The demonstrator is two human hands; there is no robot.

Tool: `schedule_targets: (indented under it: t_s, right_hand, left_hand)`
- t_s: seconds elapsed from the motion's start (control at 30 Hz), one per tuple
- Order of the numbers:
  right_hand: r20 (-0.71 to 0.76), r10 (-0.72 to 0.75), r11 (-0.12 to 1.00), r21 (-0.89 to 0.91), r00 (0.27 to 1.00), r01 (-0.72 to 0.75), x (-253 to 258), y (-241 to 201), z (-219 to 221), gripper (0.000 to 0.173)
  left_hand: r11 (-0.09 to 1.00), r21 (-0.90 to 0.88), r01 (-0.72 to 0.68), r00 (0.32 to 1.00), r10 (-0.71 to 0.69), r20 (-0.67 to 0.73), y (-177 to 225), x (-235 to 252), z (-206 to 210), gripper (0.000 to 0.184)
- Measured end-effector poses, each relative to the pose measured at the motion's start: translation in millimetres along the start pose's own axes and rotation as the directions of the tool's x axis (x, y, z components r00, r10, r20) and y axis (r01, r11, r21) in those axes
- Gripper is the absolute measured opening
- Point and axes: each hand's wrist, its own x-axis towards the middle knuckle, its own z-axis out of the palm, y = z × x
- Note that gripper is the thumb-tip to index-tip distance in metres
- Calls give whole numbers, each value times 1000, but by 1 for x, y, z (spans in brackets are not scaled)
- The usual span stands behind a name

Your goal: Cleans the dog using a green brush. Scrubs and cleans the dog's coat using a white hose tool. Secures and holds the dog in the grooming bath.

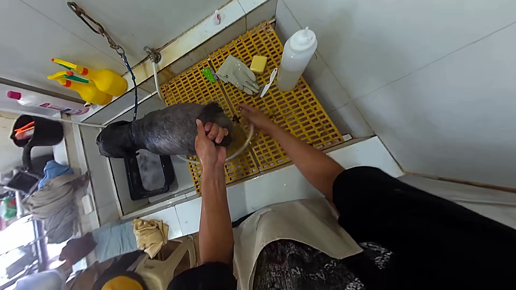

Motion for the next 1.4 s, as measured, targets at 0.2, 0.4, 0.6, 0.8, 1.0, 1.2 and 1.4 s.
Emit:
schedule_targets:
  t_s: [0.2,0.4,0.6,0.8,1.0,1.2,1.4]
  right_hand:
    - [144,-157,981,-89,977,171,-107,-67,-40,40]
    - [253,-420,769,-411,871,490,-149,-98,-35,36]
    - [237,-390,714,-532,890,454,-147,-98,-30,35]
    - [203,-361,705,-579,910,409,-141,-97,-30,34]
    - [246,-308,668,-632,919,393,-138,-93,-29,32]
    - [214,-318,675,-632,924,379,-139,-89,-33,31]
    - [217,-387,685,-583,896,437,-142,-86,-38,30]
  left_hand:
    - [999,36,-14,1000,13,20,-2,12,8,50]
    - [1000,14,-27,999,27,39,7,21,18,53]
    - [999,6,-53,999,53,14,6,24,23,52]
    - [999,27,-43,999,43,-1,-3,23,22,50]
    - [999,34,-21,999,22,-40,-15,25,22,50]
    - [999,50,11,1000,-10,-8,-22,26,22,51]
    - [998,58,19,1000,-19,8,-24,20,31,51]
